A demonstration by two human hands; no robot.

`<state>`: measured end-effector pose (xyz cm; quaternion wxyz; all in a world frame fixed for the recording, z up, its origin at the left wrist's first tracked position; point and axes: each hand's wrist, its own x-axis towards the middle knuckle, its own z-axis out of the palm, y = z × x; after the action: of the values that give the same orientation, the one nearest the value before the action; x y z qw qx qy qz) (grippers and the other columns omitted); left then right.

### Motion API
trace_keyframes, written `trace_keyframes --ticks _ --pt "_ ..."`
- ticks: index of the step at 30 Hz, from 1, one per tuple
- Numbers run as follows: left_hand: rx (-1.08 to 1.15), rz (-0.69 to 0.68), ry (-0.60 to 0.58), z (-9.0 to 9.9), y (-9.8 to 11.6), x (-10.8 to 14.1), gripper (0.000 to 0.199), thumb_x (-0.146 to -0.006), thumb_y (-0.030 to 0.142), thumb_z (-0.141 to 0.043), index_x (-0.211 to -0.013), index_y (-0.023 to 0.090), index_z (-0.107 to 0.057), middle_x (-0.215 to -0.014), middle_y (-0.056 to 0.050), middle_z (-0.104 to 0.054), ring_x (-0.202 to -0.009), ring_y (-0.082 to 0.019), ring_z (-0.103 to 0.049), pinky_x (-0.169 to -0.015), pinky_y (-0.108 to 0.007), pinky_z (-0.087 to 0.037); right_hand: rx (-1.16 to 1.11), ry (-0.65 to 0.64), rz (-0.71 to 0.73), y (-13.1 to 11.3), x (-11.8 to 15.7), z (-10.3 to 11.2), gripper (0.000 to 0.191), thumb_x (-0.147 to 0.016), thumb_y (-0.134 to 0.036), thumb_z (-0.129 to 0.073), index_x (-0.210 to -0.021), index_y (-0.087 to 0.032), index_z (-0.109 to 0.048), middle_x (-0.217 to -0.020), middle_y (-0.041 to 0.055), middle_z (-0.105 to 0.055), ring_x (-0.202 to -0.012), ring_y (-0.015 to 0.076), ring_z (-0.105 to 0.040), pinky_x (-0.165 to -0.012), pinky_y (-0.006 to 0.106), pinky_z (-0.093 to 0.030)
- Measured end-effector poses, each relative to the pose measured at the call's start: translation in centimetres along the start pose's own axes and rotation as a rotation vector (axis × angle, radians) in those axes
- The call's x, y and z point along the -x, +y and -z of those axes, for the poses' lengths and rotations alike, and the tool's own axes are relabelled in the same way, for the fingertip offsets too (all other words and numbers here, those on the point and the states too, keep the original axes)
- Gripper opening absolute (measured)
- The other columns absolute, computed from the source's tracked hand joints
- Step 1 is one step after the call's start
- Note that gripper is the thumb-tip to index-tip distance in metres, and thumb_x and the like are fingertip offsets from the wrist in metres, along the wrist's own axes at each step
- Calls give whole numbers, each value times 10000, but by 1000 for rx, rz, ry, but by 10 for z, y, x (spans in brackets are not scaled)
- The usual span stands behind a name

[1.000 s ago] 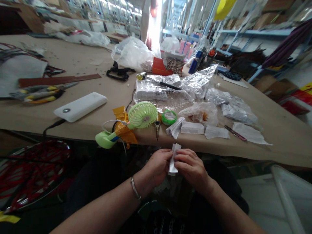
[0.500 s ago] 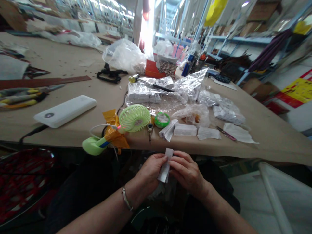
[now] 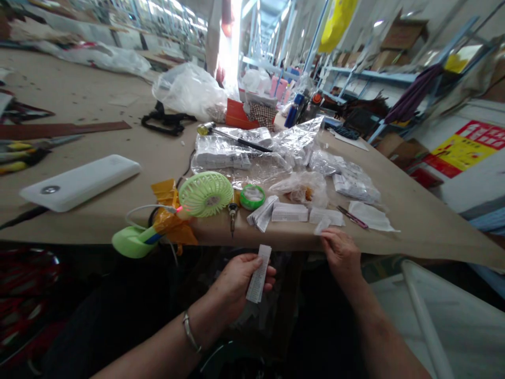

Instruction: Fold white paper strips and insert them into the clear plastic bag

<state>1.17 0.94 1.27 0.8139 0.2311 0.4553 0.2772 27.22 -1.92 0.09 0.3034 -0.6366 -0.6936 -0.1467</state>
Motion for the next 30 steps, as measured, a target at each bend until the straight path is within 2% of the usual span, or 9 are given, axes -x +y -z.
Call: trace_keyframes --ticks 2,5,8,10,12,15,21,30 --pt "-7 -5 -3 1 0 0 95 -819 164 -533 -844 84 -578 -674 -88 -658 -494 -126 -604 -493 -238 -503 -139 76 -32 -14 -3 3 119 -864 -243 -510 -864 -197 -620 -900 66 -646 -872 207 -600 -816 376 -465" --pt "-2 -15 -10 0 -1 0 121 -817 175 -532 -862 81 -594 -688 -95 -664 -478 -125 -595 -484 -241 -491 -384 115 -2 -50 0 3 109 -842 -155 -521 -894 -208 -600 -964 69 -633 -959 207 -593 -871 395 -462" --pt "61 -50 -42 -1 -3 -2 107 -787 155 -555 -817 71 -613 -658 -84 -651 -470 -114 -573 -467 -221 -457 -556 -31 207 -91 10 -6 175 -821 -112 -518 -940 -222 -583 -989 66 -626 -1049 227 -559 -895 429 -457" --pt "118 -95 -63 0 -4 -3 64 -732 126 -597 -749 68 -618 -616 -63 -629 -460 -97 -547 -446 -194 -411 -567 -116 345 -111 16 -14 174 -816 -120 -530 -949 -216 -586 -990 68 -630 -1061 232 -549 -907 443 -447" --pt "155 -130 -56 3 -6 -4 44 -676 107 -629 -694 70 -615 -592 -47 -614 -458 -86 -529 -437 -181 -370 -541 -151 421 -122 20 -21 157 -819 -120 -529 -936 -204 -593 -984 71 -636 -1059 229 -547 -913 440 -441" --pt "176 -143 -46 8 -8 -4 65 -646 129 -640 -664 72 -615 -617 -57 -626 -494 -99 -543 -461 -193 -366 -510 -156 468 -127 20 -27 143 -826 -105 -514 -912 -183 -597 -972 84 -640 -1067 226 -542 -915 425 -443" --pt "207 -145 -77 11 -8 -1 109 -612 152 -664 -678 71 -632 -663 -75 -644 -546 -118 -559 -506 -215 -376 -487 -207 538 -123 13 -25 136 -850 -115 -492 -917 -176 -593 -984 87 -645 -1115 218 -520 -933 405 -449" --pt "217 -142 -99 11 -11 -1 114 -619 159 -682 -668 70 -630 -624 -56 -623 -514 -101 -540 -482 -201 -373 -509 -243 554 -120 14 -28 163 -839 -108 -507 -946 -197 -593 -996 69 -659 -1104 218 -534 -935 417 -454"
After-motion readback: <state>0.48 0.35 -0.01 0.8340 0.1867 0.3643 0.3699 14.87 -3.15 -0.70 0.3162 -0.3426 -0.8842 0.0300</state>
